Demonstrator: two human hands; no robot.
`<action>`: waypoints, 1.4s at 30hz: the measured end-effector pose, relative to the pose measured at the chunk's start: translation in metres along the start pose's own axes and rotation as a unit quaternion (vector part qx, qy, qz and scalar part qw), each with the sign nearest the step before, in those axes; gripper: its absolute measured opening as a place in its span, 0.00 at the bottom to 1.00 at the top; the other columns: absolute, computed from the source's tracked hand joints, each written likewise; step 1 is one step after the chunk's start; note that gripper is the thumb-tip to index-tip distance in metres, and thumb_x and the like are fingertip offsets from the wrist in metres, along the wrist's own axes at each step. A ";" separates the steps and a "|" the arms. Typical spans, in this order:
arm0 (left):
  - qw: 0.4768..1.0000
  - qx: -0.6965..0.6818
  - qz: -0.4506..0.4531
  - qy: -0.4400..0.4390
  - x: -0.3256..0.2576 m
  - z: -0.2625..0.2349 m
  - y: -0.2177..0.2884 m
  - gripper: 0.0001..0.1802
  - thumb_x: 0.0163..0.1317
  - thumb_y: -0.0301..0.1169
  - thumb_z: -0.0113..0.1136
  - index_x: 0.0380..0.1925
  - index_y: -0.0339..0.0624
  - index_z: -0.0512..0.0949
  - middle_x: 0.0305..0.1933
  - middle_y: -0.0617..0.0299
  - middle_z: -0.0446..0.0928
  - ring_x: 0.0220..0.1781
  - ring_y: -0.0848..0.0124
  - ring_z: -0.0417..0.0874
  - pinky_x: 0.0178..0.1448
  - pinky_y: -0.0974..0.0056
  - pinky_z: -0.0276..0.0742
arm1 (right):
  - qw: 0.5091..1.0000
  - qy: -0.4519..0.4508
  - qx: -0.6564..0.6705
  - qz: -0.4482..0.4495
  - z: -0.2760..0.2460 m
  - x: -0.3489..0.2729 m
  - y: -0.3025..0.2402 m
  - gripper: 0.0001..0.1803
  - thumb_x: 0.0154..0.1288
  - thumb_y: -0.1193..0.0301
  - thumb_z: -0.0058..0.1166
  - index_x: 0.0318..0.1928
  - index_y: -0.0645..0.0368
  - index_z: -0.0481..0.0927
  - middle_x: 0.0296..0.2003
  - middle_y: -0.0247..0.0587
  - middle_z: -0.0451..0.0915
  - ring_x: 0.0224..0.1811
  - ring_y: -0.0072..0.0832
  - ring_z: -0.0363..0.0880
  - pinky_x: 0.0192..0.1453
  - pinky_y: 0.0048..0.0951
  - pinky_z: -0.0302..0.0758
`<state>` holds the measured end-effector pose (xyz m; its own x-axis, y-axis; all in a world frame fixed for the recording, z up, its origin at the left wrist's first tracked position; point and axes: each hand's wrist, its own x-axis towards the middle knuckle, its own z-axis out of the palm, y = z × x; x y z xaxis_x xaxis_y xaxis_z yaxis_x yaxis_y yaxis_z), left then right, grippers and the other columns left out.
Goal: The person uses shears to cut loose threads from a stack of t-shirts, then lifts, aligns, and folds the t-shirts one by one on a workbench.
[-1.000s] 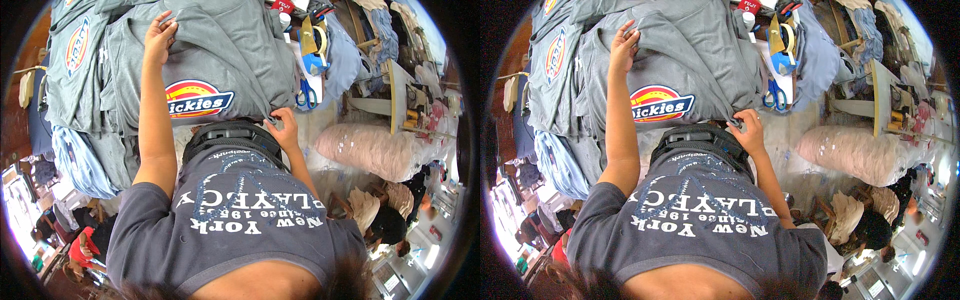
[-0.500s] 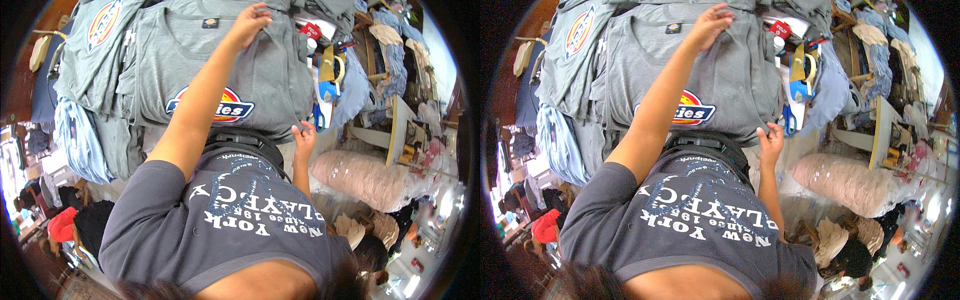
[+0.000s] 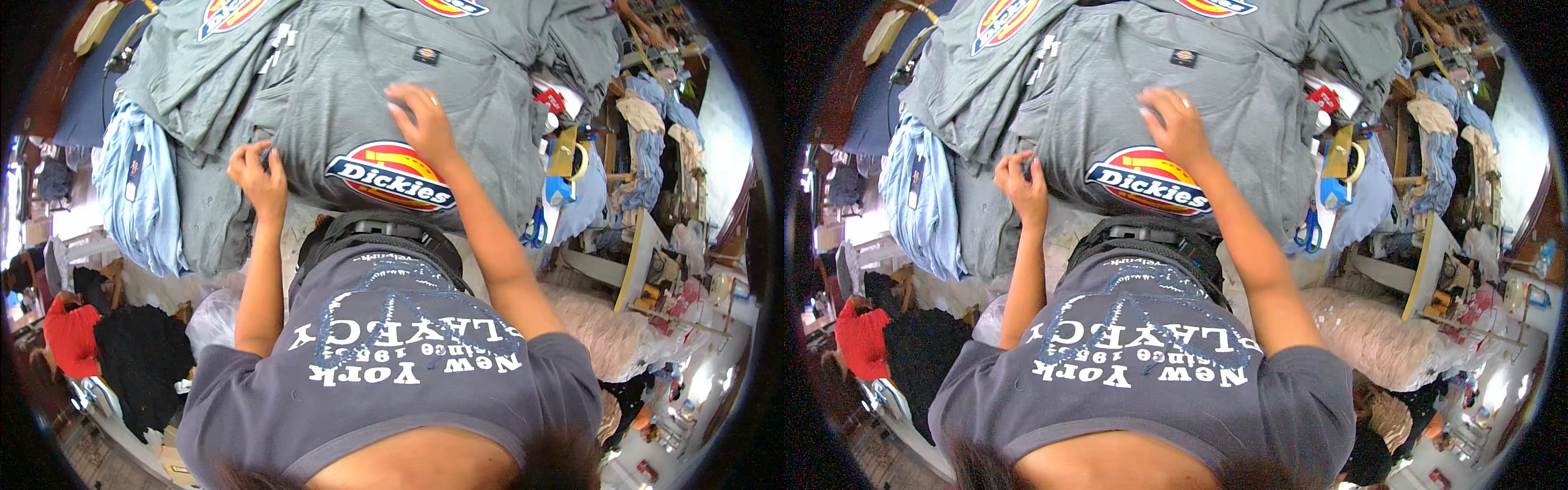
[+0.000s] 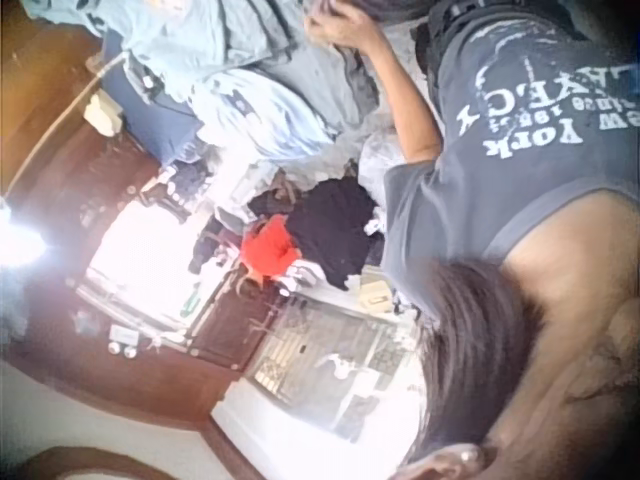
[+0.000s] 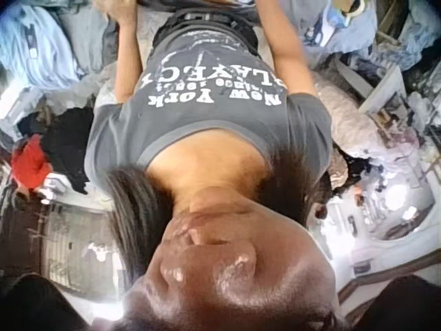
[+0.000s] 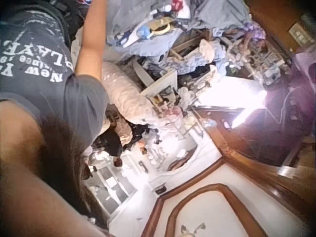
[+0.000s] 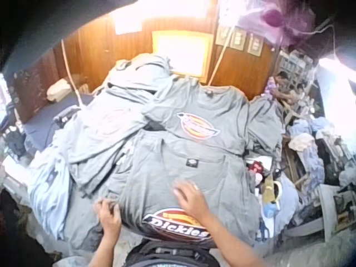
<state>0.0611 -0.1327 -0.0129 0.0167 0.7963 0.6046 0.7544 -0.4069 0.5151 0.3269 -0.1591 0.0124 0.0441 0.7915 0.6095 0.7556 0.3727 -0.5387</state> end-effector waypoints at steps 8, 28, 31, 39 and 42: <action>0.959 -0.195 -0.124 -0.162 -0.030 -0.033 -0.052 0.23 0.47 0.27 0.63 0.45 0.42 0.67 0.39 0.55 0.70 0.42 0.63 0.71 0.45 0.65 0.68 | 0.960 -0.003 -0.252 -0.118 0.114 0.168 0.039 0.17 0.52 0.70 0.45 0.44 0.58 0.70 0.42 0.46 0.73 0.46 0.41 0.69 0.48 0.43 0.65; 0.772 -0.225 0.243 -0.543 0.017 -0.035 -0.039 0.15 0.45 0.25 0.54 0.36 0.45 0.78 0.33 0.61 0.75 0.38 0.62 0.73 0.45 0.62 0.66 | 0.883 0.217 0.330 0.253 0.076 0.095 0.090 0.17 0.40 0.89 0.35 0.25 0.63 0.78 0.23 0.31 0.74 0.21 0.14 0.63 0.24 0.13 0.57; 0.772 -0.219 0.234 -0.549 0.017 -0.034 -0.042 0.15 0.46 0.25 0.53 0.36 0.45 0.79 0.31 0.61 0.76 0.39 0.63 0.73 0.46 0.62 0.66 | 0.886 0.214 0.326 0.252 0.078 0.092 0.095 0.18 0.39 0.89 0.34 0.25 0.63 0.78 0.23 0.31 0.74 0.21 0.14 0.64 0.25 0.13 0.58; 0.804 -0.242 0.206 -0.502 0.012 -0.033 -0.049 0.12 0.46 0.25 0.55 0.33 0.41 0.78 0.30 0.59 0.76 0.38 0.62 0.74 0.42 0.62 0.69 | 0.903 0.206 0.301 0.229 0.079 0.093 0.084 0.18 0.37 0.88 0.34 0.24 0.64 0.79 0.23 0.32 0.74 0.22 0.15 0.64 0.26 0.14 0.58; 0.847 -0.265 0.132 -0.441 0.010 -0.038 -0.043 0.08 0.44 0.24 0.60 0.28 0.38 0.76 0.28 0.59 0.74 0.35 0.62 0.74 0.38 0.63 0.70 | 0.971 0.119 0.065 0.199 0.075 0.101 0.068 0.16 0.43 0.86 0.39 0.30 0.63 0.79 0.21 0.30 0.74 0.20 0.13 0.64 0.25 0.14 0.61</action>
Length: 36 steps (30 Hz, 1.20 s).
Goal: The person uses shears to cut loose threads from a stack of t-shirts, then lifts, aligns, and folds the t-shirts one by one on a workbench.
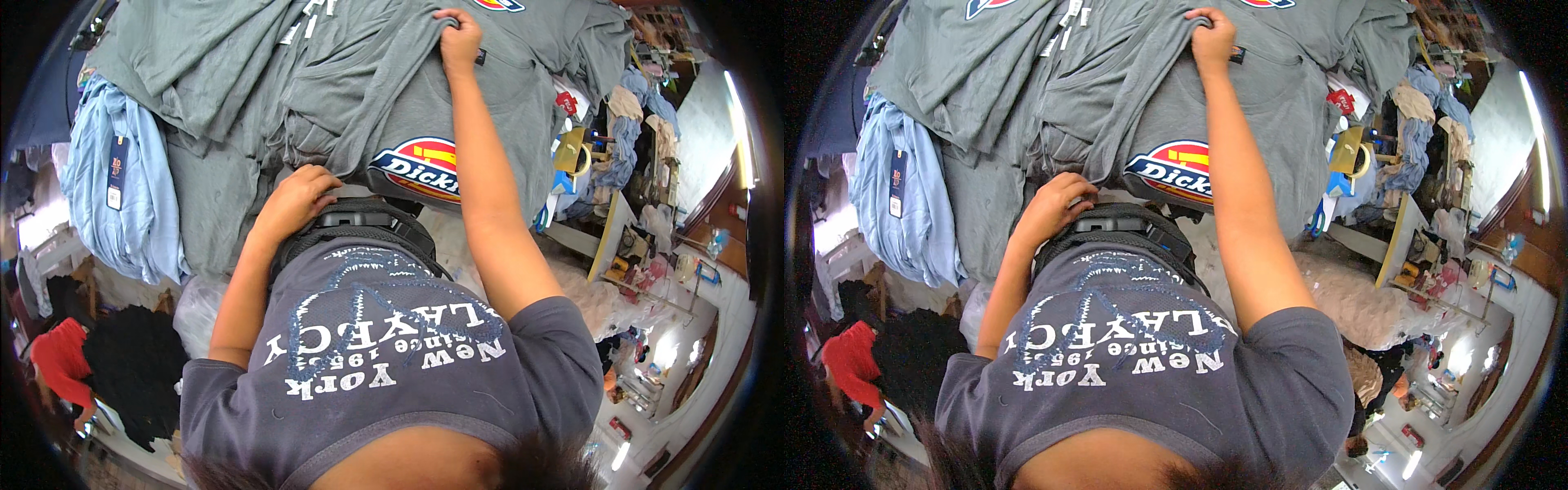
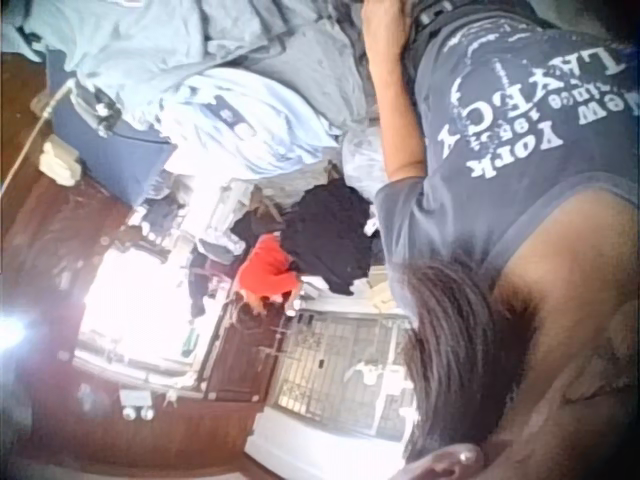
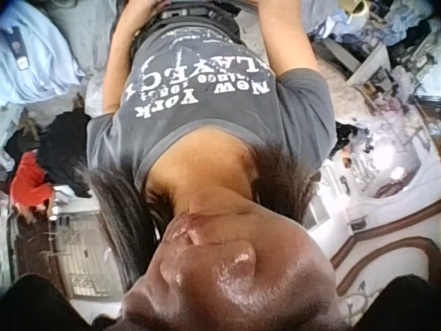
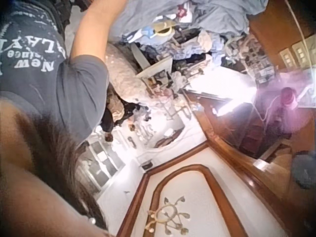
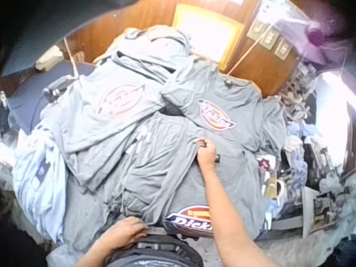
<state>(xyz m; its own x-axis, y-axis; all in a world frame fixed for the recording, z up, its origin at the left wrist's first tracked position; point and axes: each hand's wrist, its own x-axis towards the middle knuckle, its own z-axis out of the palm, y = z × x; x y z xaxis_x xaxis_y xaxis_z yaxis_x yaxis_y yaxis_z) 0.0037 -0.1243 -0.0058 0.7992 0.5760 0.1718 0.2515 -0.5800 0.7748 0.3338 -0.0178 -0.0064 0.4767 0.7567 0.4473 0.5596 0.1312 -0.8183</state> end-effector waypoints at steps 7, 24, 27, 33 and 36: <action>0.904 -0.019 -0.263 0.336 -0.015 -0.041 -0.016 0.08 0.49 0.27 0.60 0.30 0.39 0.73 0.27 0.65 0.74 0.28 0.74 0.72 0.33 0.72 0.67 | 0.967 0.133 -0.121 -0.180 0.023 0.000 -0.066 0.17 0.49 0.77 0.50 0.43 0.59 0.73 0.34 0.40 0.76 0.36 0.34 0.75 0.39 0.29 0.72; 0.879 0.403 0.077 0.242 0.276 -0.020 -0.057 0.22 0.57 0.48 0.49 0.46 0.46 0.71 0.47 0.58 0.71 0.52 0.58 0.68 0.56 0.56 0.59 | 0.924 -0.036 -0.375 0.066 -0.188 0.016 0.072 0.22 0.48 0.49 0.56 0.37 0.52 0.77 0.39 0.42 0.76 0.45 0.42 0.71 0.46 0.42 0.67; 0.882 0.407 0.094 0.218 0.293 -0.020 -0.062 0.19 0.56 0.48 0.49 0.35 0.43 0.71 0.42 0.60 0.72 0.44 0.60 0.71 0.46 0.57 0.66 | 0.916 -0.022 -0.400 0.039 -0.188 0.018 0.081 0.22 0.56 0.48 0.46 0.32 0.55 0.75 0.28 0.48 0.77 0.34 0.47 0.75 0.35 0.45 0.69; 0.873 0.389 0.121 0.267 0.301 -0.030 -0.077 0.18 0.56 0.48 0.48 0.28 0.43 0.70 0.26 0.58 0.75 0.31 0.59 0.75 0.34 0.57 0.71 | 0.910 -0.035 -0.412 0.039 -0.180 0.023 0.082 0.23 0.59 0.48 0.40 0.30 0.56 0.74 0.25 0.52 0.76 0.31 0.49 0.75 0.31 0.44 0.68; 0.901 0.395 0.015 0.179 0.303 -0.035 -0.065 0.20 0.56 0.49 0.48 0.28 0.42 0.70 0.29 0.57 0.76 0.34 0.57 0.76 0.35 0.56 0.70 | 0.932 -0.072 -0.350 0.056 -0.190 0.032 0.088 0.22 0.58 0.49 0.45 0.30 0.57 0.75 0.25 0.51 0.76 0.31 0.46 0.75 0.32 0.40 0.69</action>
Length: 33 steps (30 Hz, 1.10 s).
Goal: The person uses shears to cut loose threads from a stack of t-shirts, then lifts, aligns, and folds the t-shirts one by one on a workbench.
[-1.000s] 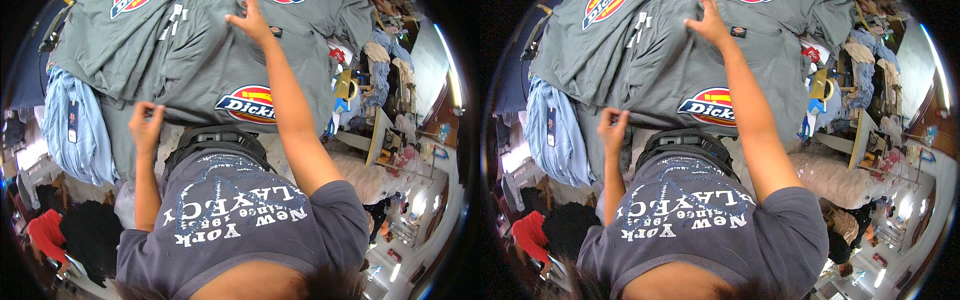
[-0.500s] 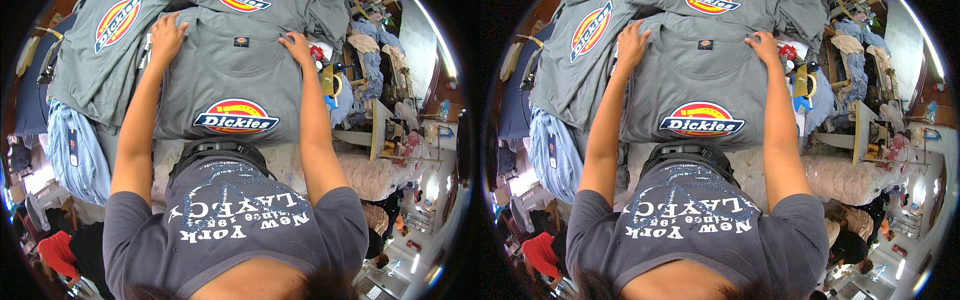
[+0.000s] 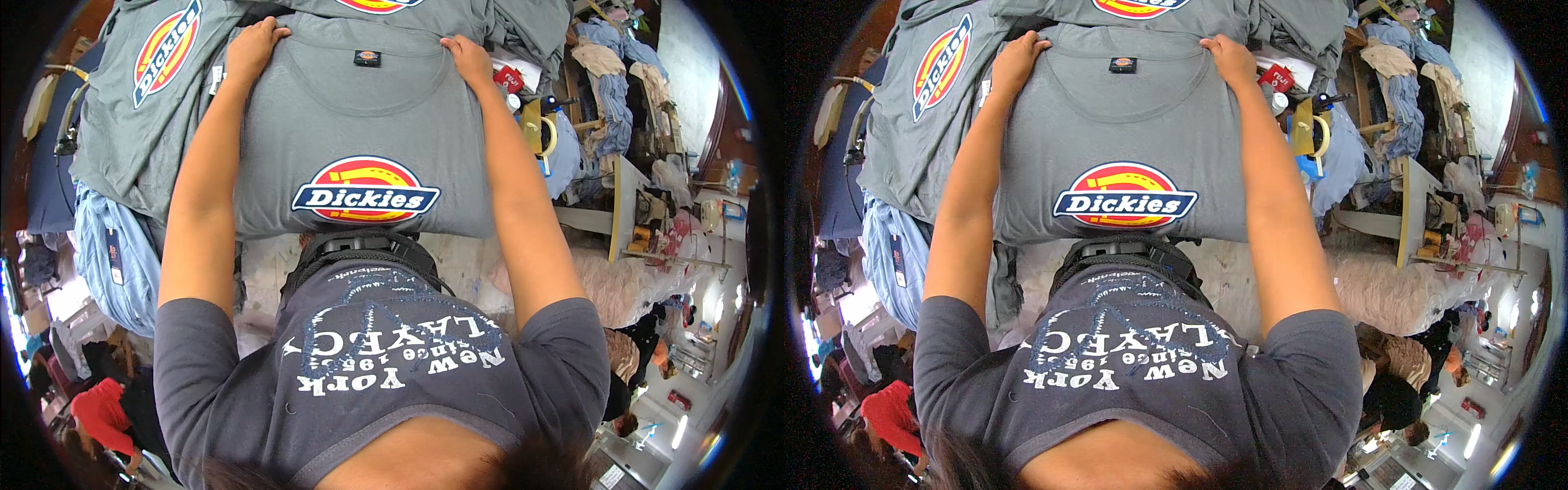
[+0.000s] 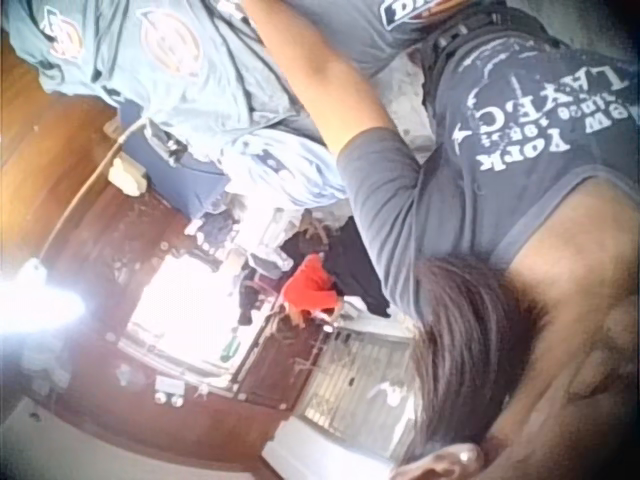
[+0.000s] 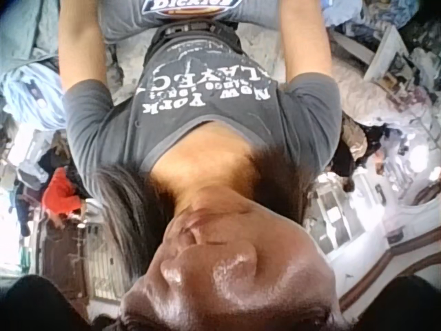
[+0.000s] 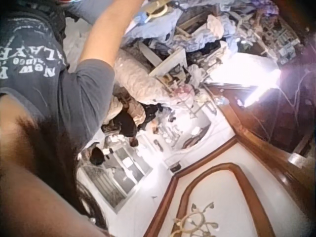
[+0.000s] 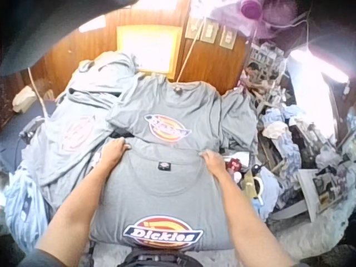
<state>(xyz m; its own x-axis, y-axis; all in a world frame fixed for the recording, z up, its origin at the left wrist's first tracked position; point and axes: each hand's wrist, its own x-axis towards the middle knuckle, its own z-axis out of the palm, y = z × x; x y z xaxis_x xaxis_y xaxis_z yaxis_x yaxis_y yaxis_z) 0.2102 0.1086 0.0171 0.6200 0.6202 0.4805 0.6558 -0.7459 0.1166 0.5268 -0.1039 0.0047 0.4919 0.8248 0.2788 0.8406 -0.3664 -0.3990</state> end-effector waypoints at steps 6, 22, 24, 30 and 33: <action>0.964 -0.250 0.082 0.038 -0.041 -0.062 -0.006 0.09 0.48 0.21 0.53 0.32 0.37 0.72 0.33 0.58 0.73 0.39 0.62 0.75 0.43 0.67 0.68 | 0.981 0.022 0.147 -0.123 -0.052 -0.041 0.000 0.12 0.50 0.64 0.56 0.31 0.60 0.76 0.27 0.39 0.77 0.32 0.38 0.73 0.38 0.31 0.68; 0.989 -0.133 0.021 0.055 -0.200 -0.097 0.045 0.11 0.44 0.22 0.58 0.29 0.50 0.79 0.38 0.68 0.75 0.46 0.68 0.72 0.51 0.62 0.61 | 0.985 0.145 -0.008 -0.089 -0.049 -0.211 -0.034 0.10 0.43 0.80 0.52 0.29 0.51 0.77 0.31 0.30 0.73 0.39 0.33 0.68 0.44 0.32 0.65; 0.991 -0.120 0.021 0.063 -0.201 -0.095 0.047 0.11 0.43 0.21 0.58 0.28 0.50 0.79 0.38 0.69 0.75 0.46 0.68 0.73 0.52 0.61 0.61 | 0.985 0.149 -0.005 -0.090 -0.048 -0.212 -0.033 0.10 0.43 0.80 0.52 0.29 0.51 0.77 0.31 0.31 0.73 0.39 0.32 0.68 0.44 0.32 0.65; 0.998 -0.037 0.011 0.050 -0.200 -0.099 0.059 0.14 0.41 0.20 0.55 0.30 0.50 0.78 0.40 0.68 0.73 0.47 0.68 0.71 0.53 0.60 0.61 | 0.983 0.157 -0.002 -0.099 -0.046 -0.212 -0.030 0.10 0.44 0.79 0.52 0.29 0.51 0.77 0.31 0.31 0.74 0.39 0.33 0.69 0.45 0.32 0.65; 0.998 -0.021 -0.017 0.048 -0.192 -0.103 0.086 0.15 0.39 0.20 0.53 0.30 0.50 0.78 0.39 0.67 0.72 0.47 0.68 0.71 0.53 0.59 0.61 | 0.983 0.156 -0.005 -0.101 -0.046 -0.213 -0.027 0.10 0.43 0.79 0.51 0.29 0.51 0.77 0.32 0.31 0.74 0.40 0.33 0.69 0.45 0.32 0.65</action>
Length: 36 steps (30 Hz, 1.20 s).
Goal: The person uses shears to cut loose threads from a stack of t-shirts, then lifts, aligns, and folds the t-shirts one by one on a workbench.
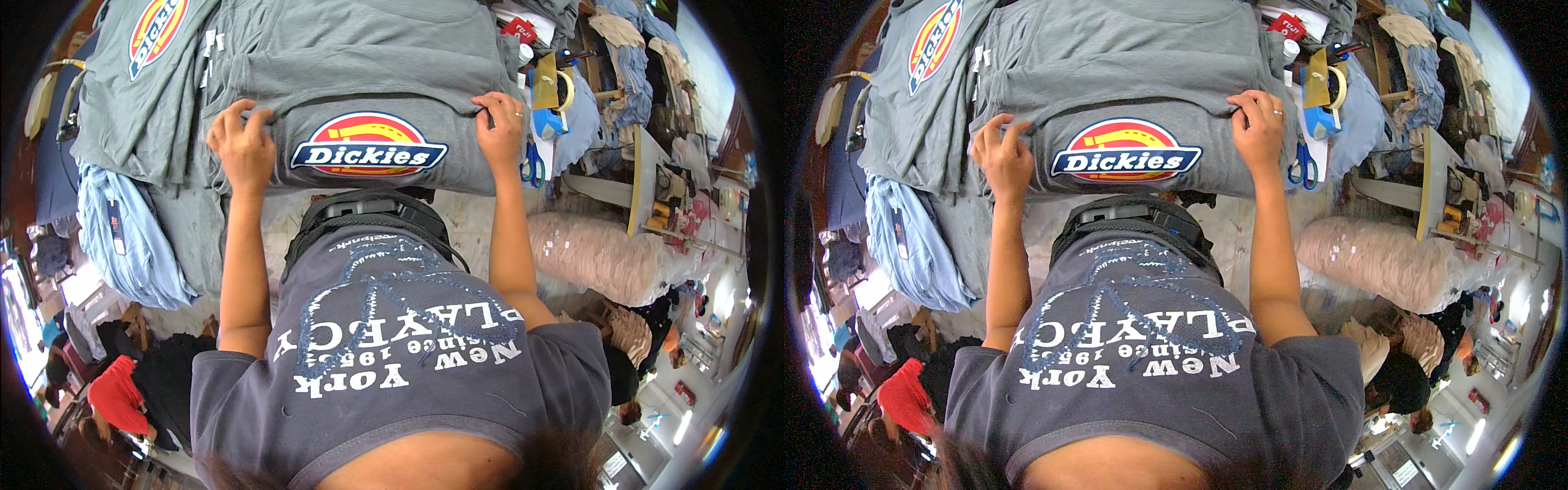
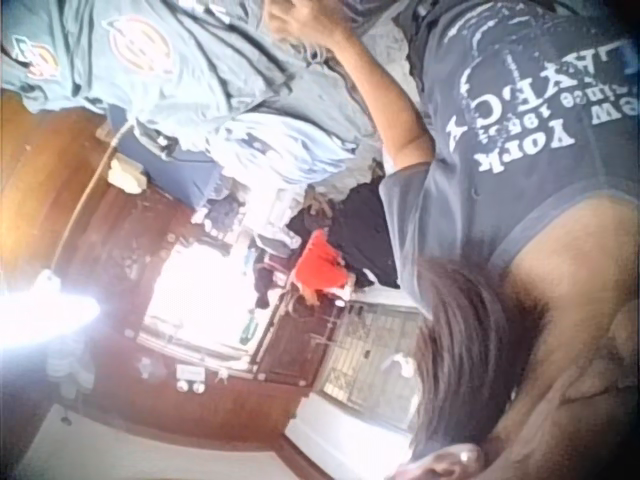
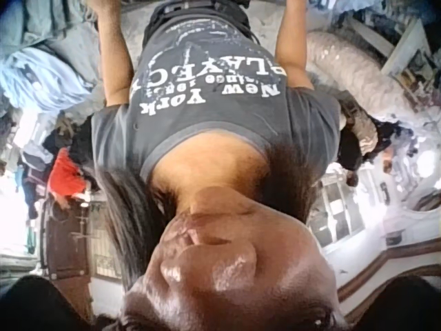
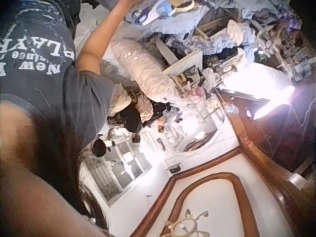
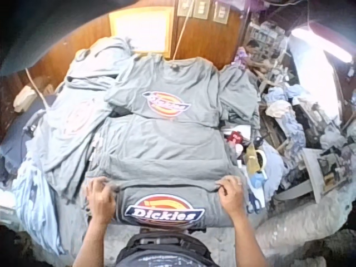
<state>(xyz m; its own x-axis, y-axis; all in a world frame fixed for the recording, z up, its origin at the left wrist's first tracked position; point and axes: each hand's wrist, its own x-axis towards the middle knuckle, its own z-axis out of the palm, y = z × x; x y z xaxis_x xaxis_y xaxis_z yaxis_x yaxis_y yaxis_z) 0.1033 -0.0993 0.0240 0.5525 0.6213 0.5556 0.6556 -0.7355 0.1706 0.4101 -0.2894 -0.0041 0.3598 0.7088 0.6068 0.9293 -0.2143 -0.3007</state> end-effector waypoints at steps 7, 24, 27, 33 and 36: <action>0.925 -0.375 -0.050 -0.045 0.037 0.056 0.054 0.10 0.48 0.25 0.59 0.33 0.39 0.77 0.35 0.58 0.73 0.32 0.65 0.77 0.35 0.69 0.72 | 1.000 -0.003 0.002 -0.017 -0.001 0.002 -0.005 0.12 0.41 0.81 0.49 0.29 0.52 0.78 0.32 0.32 0.74 0.40 0.34 0.70 0.45 0.33 0.66; 0.970 -0.235 -0.025 -0.056 0.034 0.079 0.059 0.08 0.45 0.32 0.61 0.27 0.47 0.81 0.29 0.67 0.75 0.33 0.68 0.76 0.34 0.66 0.72 | 0.931 -0.094 -0.133 0.326 -0.040 -0.094 0.086 0.18 0.46 0.75 0.58 0.41 0.55 0.73 0.34 0.44 0.74 0.40 0.41 0.72 0.43 0.38 0.68; 0.982 -0.167 0.085 -0.013 0.032 0.080 0.060 0.05 0.46 0.31 0.59 0.26 0.48 0.80 0.30 0.68 0.75 0.32 0.69 0.75 0.33 0.67 0.73 | 0.928 -0.083 -0.126 0.341 -0.041 -0.096 0.094 0.20 0.45 0.76 0.59 0.42 0.55 0.72 0.34 0.46 0.74 0.39 0.42 0.73 0.42 0.38 0.69; 0.987 -0.091 0.129 -0.043 0.036 0.081 0.062 0.02 0.50 0.31 0.55 0.25 0.48 0.75 0.28 0.66 0.72 0.31 0.67 0.73 0.33 0.65 0.73 | 0.894 -0.161 -0.121 0.399 -0.054 -0.084 0.073 0.23 0.43 0.78 0.57 0.45 0.56 0.72 0.32 0.49 0.77 0.36 0.42 0.76 0.40 0.37 0.70; 0.988 -0.105 0.108 -0.040 0.034 0.091 0.060 0.04 0.53 0.31 0.54 0.27 0.44 0.72 0.28 0.62 0.71 0.31 0.64 0.73 0.36 0.62 0.71 | 0.858 -0.193 -0.084 0.469 -0.072 -0.073 0.078 0.23 0.44 0.69 0.56 0.45 0.55 0.74 0.27 0.47 0.78 0.34 0.40 0.77 0.38 0.34 0.71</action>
<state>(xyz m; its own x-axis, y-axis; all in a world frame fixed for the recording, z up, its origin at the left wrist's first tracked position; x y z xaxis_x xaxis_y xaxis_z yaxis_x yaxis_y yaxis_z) 0.2081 -0.0974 -0.0206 0.7117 0.4570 0.5335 0.4014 -0.8878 0.2250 0.4625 -0.4060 -0.0191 0.9316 0.3346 -0.1421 0.2569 -0.8826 -0.3936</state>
